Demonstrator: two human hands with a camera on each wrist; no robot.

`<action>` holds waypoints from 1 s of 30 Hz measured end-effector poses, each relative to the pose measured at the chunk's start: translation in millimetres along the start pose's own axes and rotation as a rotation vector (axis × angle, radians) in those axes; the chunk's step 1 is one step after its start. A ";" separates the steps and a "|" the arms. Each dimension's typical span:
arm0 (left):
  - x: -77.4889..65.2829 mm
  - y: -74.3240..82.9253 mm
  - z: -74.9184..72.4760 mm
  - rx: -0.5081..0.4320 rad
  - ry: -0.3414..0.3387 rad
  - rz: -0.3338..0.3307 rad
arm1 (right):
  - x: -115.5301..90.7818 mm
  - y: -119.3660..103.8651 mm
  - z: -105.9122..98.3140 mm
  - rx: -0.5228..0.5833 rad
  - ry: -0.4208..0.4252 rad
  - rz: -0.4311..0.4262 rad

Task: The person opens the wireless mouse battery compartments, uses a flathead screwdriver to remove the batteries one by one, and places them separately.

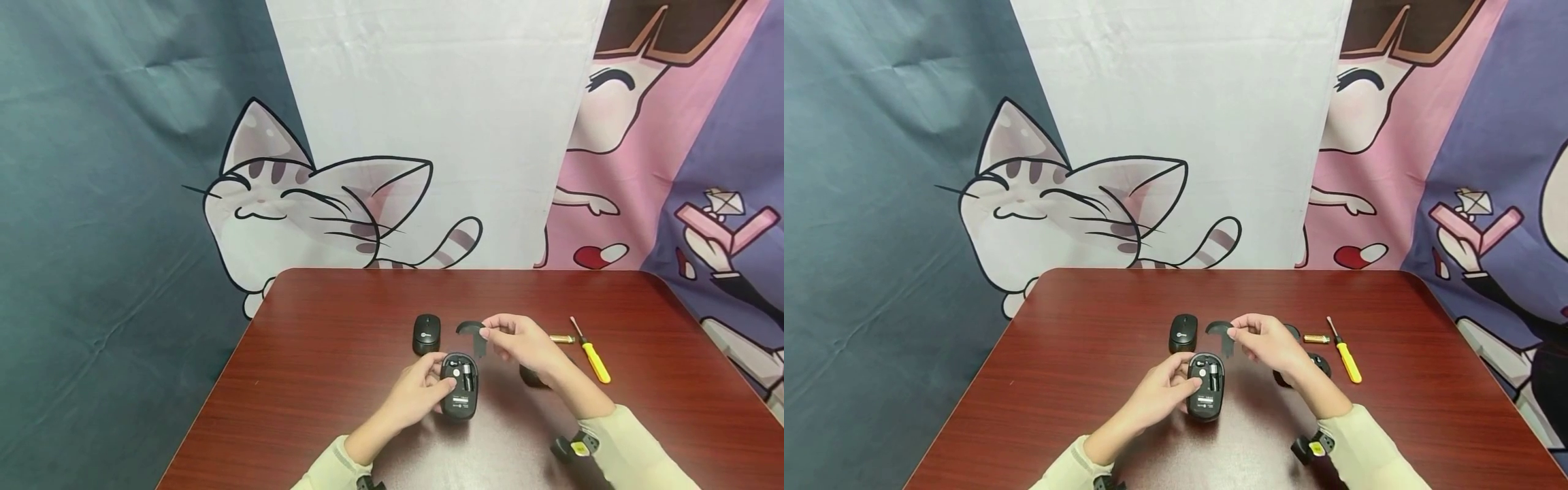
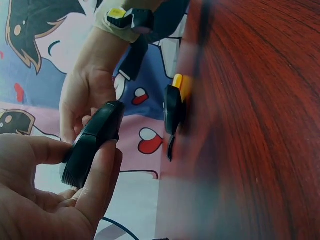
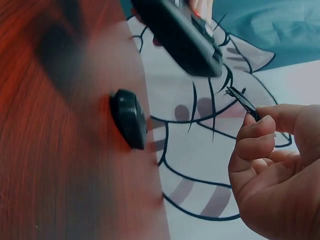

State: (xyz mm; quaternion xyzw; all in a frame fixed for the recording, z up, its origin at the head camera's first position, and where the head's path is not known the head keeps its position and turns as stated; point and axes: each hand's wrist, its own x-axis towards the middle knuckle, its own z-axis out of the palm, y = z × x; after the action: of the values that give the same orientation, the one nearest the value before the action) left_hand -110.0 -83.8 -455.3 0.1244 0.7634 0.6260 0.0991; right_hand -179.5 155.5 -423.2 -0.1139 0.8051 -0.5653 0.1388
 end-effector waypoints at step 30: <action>-5.3 -3.0 0.7 0.013 -0.074 -0.030 | 66.2 58.0 14.2 -0.266 0.110 0.091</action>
State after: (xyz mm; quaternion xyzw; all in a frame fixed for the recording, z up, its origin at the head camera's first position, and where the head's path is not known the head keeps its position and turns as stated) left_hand -104.9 -85.4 -458.4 0.1365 0.7650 0.6147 0.1357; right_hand -238.0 140.0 -488.7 -0.0634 0.8836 -0.4523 0.1036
